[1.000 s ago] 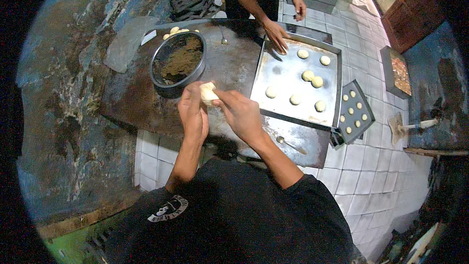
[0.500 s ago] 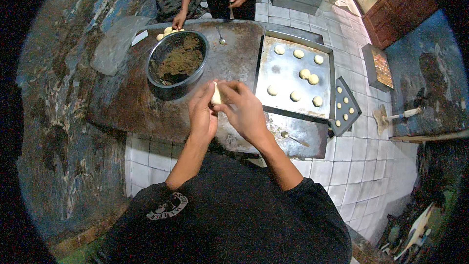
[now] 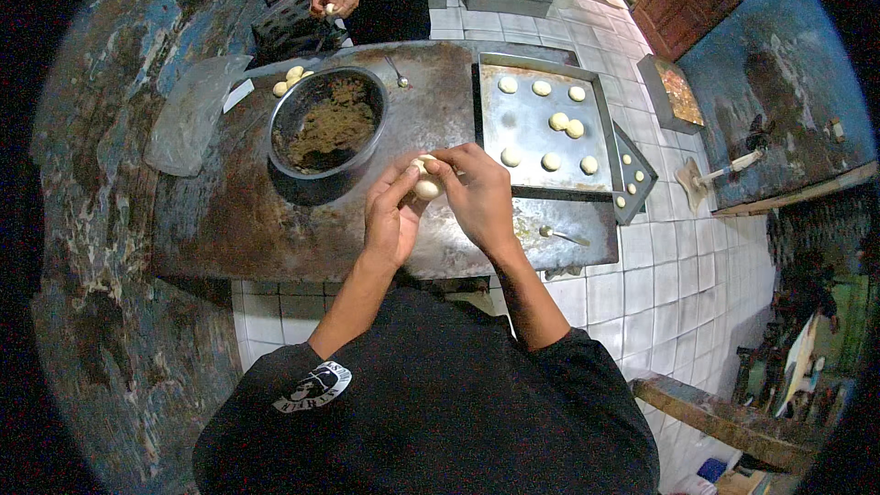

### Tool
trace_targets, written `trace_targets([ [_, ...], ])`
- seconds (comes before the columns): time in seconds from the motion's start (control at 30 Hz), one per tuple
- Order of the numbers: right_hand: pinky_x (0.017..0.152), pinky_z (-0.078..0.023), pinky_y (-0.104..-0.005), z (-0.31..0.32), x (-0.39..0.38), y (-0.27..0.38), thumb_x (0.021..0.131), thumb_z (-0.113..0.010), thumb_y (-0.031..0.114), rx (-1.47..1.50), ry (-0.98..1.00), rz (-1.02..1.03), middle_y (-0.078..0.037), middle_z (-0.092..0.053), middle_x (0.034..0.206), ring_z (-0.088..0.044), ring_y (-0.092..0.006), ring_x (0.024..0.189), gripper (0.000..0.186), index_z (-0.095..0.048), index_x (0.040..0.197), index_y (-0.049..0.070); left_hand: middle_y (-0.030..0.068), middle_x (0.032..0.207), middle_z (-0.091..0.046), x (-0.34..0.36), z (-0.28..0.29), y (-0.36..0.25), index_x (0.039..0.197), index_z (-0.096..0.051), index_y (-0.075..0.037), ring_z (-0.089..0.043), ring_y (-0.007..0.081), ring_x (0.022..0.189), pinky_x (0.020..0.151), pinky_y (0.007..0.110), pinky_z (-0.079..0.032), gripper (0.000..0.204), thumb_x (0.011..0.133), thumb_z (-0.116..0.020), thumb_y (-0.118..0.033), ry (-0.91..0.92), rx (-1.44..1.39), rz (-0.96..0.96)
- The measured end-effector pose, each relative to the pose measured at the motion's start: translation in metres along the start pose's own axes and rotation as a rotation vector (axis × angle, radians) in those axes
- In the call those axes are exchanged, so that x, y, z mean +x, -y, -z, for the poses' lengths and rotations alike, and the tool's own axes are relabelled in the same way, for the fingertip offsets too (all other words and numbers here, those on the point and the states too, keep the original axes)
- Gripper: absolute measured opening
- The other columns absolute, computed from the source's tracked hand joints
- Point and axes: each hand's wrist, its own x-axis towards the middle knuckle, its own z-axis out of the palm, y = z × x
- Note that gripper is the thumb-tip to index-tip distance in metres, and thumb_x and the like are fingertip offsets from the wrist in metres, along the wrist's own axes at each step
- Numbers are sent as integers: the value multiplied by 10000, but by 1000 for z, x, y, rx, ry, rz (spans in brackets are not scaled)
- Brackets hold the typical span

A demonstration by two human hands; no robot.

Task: The person prepares buns by taking pieces of dough from a central bowl, filling them with a dark filling, and placing the shaped buns onto a metal tray.

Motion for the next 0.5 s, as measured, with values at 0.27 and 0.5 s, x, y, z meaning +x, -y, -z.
trace_targets([
  [0.27,796,-559,-362,-28,-24,0,825,-800,103,-302,-165,105,-113,-682,1003,-686,-306,901,251,-768,1073,77,66,1179,-683,-6,14,6,1247,-652,-15,-667,114,1007,876,284,-555,295,1102,-515,-232,-160,36,67],
  [0.5,801,-545,-292,14,-3,-27,846,-803,40,349,75,-342,-69,-716,939,-671,-137,884,212,-714,1025,-29,94,1281,-662,4,-4,35,1194,-667,-19,-608,137,1087,980,316,-477,262,1098,-524,-216,32,239,-164],
])
